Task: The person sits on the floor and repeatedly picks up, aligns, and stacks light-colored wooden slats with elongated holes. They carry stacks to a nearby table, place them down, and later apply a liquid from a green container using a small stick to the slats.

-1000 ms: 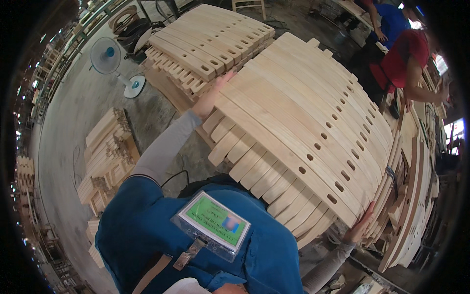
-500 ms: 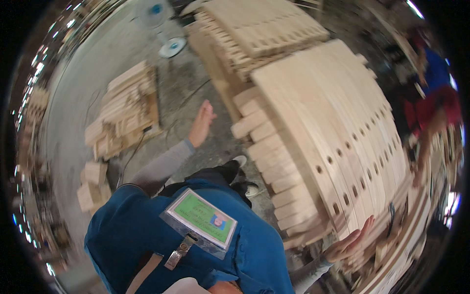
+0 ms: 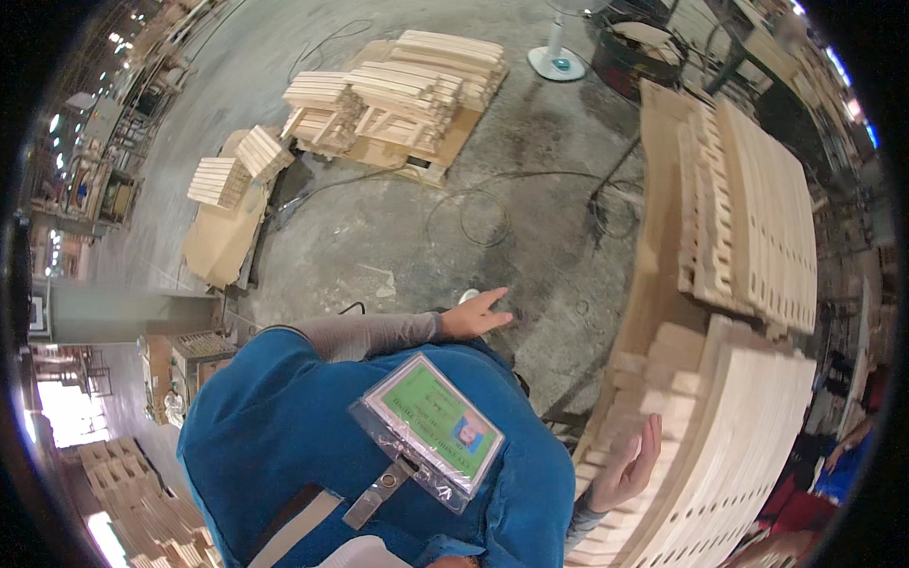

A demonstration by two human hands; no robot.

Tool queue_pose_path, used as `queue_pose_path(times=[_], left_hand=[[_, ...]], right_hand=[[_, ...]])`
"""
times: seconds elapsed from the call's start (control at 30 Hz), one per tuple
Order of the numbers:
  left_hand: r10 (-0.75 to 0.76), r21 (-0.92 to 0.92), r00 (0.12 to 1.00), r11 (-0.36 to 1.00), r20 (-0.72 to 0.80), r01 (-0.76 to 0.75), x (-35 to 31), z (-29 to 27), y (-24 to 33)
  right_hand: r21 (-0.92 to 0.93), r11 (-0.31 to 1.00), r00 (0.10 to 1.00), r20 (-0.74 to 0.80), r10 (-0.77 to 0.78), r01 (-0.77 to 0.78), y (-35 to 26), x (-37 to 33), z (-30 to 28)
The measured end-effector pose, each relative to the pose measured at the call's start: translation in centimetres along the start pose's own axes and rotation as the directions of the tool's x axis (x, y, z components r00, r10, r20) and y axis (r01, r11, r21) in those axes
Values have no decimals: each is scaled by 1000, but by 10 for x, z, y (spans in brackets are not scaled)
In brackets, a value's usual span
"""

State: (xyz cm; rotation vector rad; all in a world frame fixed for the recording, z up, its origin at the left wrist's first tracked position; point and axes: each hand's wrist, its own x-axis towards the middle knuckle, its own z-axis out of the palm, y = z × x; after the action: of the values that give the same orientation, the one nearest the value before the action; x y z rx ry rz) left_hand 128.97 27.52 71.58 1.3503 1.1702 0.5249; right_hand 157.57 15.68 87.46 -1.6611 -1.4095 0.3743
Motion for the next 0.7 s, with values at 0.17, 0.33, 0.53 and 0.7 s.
queue_pose_path(times=[0.17,0.33,0.53,0.7], left_hand=[[-89,-125,986,990,-141,72,14,-99,-8],[41,-21,871,998,-489,-58,16,-189,-50],[-172,-255,756,967,-631,7,-1,-217,-104],[-337,-447,784,890,-521,86,20,-195,-104]], right_hand=[[64,995,965,247,-94,81,-39,69,113],[127,900,804,411,-430,417,-73,136,204],[331,813,636,508,-581,479,-88,178,286],[392,778,536,568,-624,491,-80,207,345]])
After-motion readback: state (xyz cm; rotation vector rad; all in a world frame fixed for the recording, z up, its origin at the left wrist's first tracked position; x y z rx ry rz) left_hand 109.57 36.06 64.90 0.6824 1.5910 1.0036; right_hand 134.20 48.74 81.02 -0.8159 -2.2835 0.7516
